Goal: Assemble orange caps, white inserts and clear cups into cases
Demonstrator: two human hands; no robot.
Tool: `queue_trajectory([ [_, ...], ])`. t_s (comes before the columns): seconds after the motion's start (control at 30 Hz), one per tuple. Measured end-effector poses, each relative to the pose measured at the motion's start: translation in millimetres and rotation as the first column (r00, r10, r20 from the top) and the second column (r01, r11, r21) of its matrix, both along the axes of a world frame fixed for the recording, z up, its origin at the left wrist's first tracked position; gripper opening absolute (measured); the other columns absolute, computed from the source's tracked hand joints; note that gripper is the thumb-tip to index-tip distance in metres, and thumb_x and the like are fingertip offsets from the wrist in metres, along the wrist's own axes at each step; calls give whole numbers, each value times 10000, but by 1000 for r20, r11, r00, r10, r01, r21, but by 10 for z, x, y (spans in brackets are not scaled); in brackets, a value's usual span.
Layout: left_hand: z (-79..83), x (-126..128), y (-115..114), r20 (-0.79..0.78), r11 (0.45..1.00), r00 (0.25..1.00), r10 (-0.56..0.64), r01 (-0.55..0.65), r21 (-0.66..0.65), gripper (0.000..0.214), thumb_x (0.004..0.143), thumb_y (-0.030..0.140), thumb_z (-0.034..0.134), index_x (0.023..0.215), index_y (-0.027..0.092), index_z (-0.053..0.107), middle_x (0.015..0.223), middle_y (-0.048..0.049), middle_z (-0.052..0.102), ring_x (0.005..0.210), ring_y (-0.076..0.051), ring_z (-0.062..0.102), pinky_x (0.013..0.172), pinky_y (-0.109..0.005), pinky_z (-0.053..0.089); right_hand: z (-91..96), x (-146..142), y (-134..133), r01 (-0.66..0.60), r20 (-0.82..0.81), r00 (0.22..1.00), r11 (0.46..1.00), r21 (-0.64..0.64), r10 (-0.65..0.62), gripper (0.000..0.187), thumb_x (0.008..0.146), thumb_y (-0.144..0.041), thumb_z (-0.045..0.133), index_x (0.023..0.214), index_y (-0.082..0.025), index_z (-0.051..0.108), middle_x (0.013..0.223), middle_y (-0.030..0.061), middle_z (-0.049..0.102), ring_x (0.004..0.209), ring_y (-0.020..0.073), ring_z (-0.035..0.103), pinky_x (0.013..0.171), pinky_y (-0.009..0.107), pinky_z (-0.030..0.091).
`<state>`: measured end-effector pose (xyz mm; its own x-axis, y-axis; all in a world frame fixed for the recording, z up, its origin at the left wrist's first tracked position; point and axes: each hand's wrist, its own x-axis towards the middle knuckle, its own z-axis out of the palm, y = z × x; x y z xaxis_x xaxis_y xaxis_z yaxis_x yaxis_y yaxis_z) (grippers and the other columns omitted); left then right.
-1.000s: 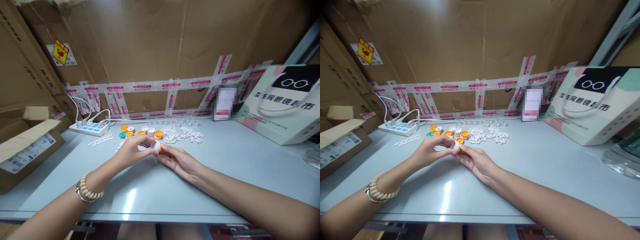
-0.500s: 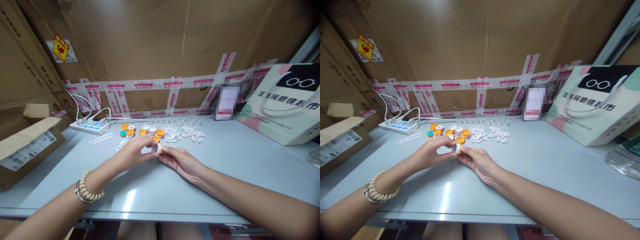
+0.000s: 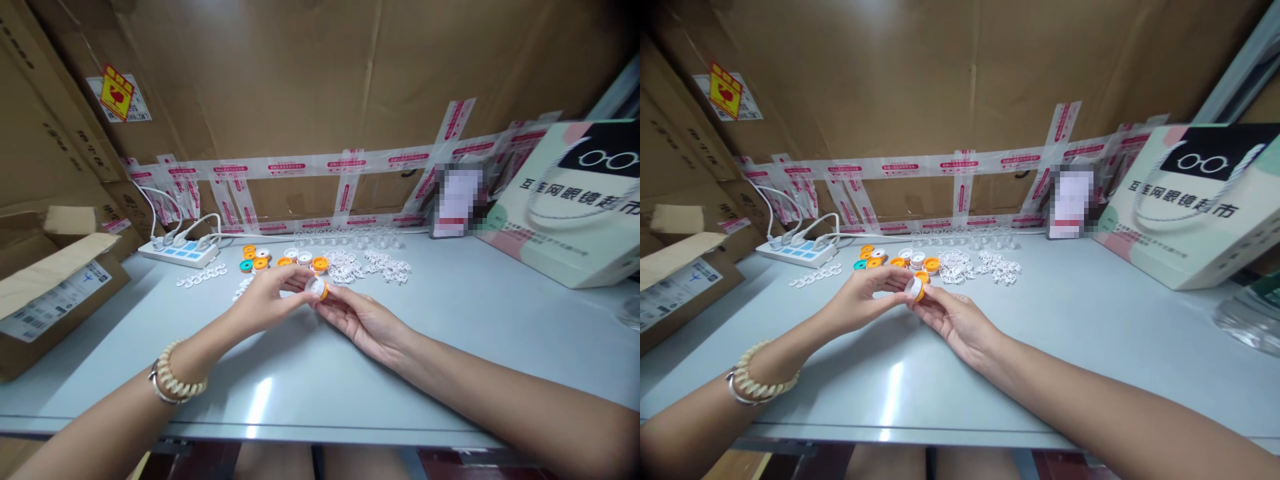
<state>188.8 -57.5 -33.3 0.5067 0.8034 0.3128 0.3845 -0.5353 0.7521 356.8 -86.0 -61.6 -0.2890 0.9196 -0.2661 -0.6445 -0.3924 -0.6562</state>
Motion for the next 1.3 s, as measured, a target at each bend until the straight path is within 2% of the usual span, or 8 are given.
queue_trajectory([
  [0.17, 42, 24, -17, 13, 1000, 1000, -9, 9, -17, 255, 776, 269, 619, 983, 120, 626, 977, -94, 678, 852, -183, 649, 809, -339, 538, 38, -9, -32, 23, -47, 999, 1000, -17, -24, 101, 779, -119, 608, 810, -76, 694, 769, 72, 725, 720, 113, 685, 724, 187, 565],
  [0.43, 61, 48, -26, 15, 999, 1000, -26, 27, -43, 242, 796, 265, 600, 983, 113, 623, 991, -98, 673, 879, -191, 645, 819, -343, 532, 32, -4, -42, 41, -29, 999, 999, -22, -42, 103, 739, -152, 668, 814, -87, 696, 798, 72, 724, 740, 118, 683, 765, 203, 558],
  [0.63, 50, 20, -23, -5, 998, 999, -54, 54, 36, 249, 796, 246, 613, 1015, 127, 615, 1011, -96, 665, 891, -191, 640, 828, -346, 531, 39, 3, -46, 36, -40, 999, 999, 14, -35, 119, 747, -173, 660, 810, -83, 706, 794, 71, 723, 747, 114, 678, 770, 203, 553],
  [0.77, 51, -12, -31, -65, 983, 993, -99, 107, 148, 248, 811, 216, 600, 1048, 142, 600, 1025, -91, 657, 904, -185, 628, 828, -343, 528, 33, 15, -47, 3, -14, 1000, 1000, 30, -2, 134, 696, -166, 709, 795, -75, 714, 767, 72, 718, 753, 118, 671, 812, 218, 539],
  [0.93, 23, -10, -40, -157, 948, 986, -55, 101, 302, 224, 799, 190, 606, 1020, 151, 604, 966, -77, 670, 834, -170, 629, 765, -319, 533, 12, 19, -45, -15, 2, 1000, 999, 37, 15, 134, 680, -169, 724, 778, -78, 719, 778, 72, 717, 766, 117, 667, 824, 206, 531],
  [1.07, -2, -13, -27, -157, 942, 987, -46, 95, 321, 182, 800, 216, 606, 966, 145, 620, 897, -68, 681, 780, -161, 634, 724, -303, 536, -9, 11, -44, -26, -7, 1000, 999, 22, 26, 108, 717, -152, 688, 787, -74, 715, 773, 74, 718, 749, 110, 668, 786, 189, 542],
  [1.2, 24, -22, -22, -218, 938, 975, -45, 116, 326, 232, 807, 230, 601, 1021, 144, 617, 910, -75, 679, 803, -174, 622, 734, -326, 518, -30, 6, -34, -26, -39, 999, 1000, -17, 26, 76, 743, -124, 659, 786, -78, 701, 752, 65, 716, 723, 102, 674, 762, 184, 549],
  [1.3, 72, -12, -38, -204, 948, 978, -51, 112, 298, 248, 830, 255, 571, 1049, 150, 622, 953, -80, 679, 828, -175, 610, 741, -326, 508, -32, 10, -29, -50, -89, 995, 998, -29, 47, 89, 772, -123, 628, 829, -87, 686, 782, 62, 719, 732, 98, 680, 763, 187, 552],
])
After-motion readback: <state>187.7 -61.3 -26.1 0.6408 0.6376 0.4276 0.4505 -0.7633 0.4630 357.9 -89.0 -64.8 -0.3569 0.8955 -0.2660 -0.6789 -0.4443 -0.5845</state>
